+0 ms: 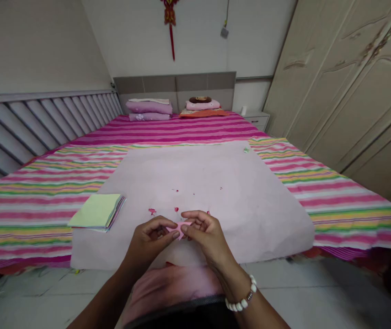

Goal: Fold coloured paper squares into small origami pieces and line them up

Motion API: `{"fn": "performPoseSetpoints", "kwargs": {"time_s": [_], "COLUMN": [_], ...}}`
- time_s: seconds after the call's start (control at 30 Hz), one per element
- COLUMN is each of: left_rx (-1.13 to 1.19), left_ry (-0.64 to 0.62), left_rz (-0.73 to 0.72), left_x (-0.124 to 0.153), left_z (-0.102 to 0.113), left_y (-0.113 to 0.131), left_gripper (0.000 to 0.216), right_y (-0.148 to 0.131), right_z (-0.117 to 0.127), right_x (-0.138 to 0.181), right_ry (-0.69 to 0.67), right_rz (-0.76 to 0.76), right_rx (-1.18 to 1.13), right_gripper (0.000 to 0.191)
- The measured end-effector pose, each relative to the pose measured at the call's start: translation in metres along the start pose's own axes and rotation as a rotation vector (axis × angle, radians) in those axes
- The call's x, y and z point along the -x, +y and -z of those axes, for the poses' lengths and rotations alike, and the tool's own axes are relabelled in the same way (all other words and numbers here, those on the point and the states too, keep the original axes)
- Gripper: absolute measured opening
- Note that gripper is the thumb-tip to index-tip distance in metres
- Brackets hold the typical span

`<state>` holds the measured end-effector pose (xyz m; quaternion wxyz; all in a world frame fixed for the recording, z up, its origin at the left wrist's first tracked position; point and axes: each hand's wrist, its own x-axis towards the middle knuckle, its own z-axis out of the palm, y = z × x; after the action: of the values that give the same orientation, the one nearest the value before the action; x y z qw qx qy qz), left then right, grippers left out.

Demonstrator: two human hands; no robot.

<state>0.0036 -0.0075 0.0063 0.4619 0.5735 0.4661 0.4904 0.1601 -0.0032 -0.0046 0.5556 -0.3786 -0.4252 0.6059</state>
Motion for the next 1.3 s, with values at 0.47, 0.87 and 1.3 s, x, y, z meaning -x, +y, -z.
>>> {"fn": "performPoseSetpoints", "kwargs": {"time_s": [0.47, 0.87, 1.3], "left_rx": [0.105, 0.080, -0.119], "left_ry": [-0.073, 0.072, -0.054], "left_rz": [0.114, 0.192, 0.057], "left_x": [-0.004, -0.005, 0.000], "left_z": [0.002, 0.004, -0.005], "left_y": [0.002, -0.012, -0.016], "left_gripper": [0.018, 0.029, 0.030], "right_y": [0.000, 0.008, 0.006], "right_z": [-0.003, 0.005, 0.004], "right_x": [0.003, -0.002, -0.002], "right_ry": [-0.077, 0.036, 0.015], "right_rz": [0.120, 0.051, -0.015], "right_rx": [0.137, 0.007, 0.104], "right_gripper": [0.039, 0.044, 0.016]}}
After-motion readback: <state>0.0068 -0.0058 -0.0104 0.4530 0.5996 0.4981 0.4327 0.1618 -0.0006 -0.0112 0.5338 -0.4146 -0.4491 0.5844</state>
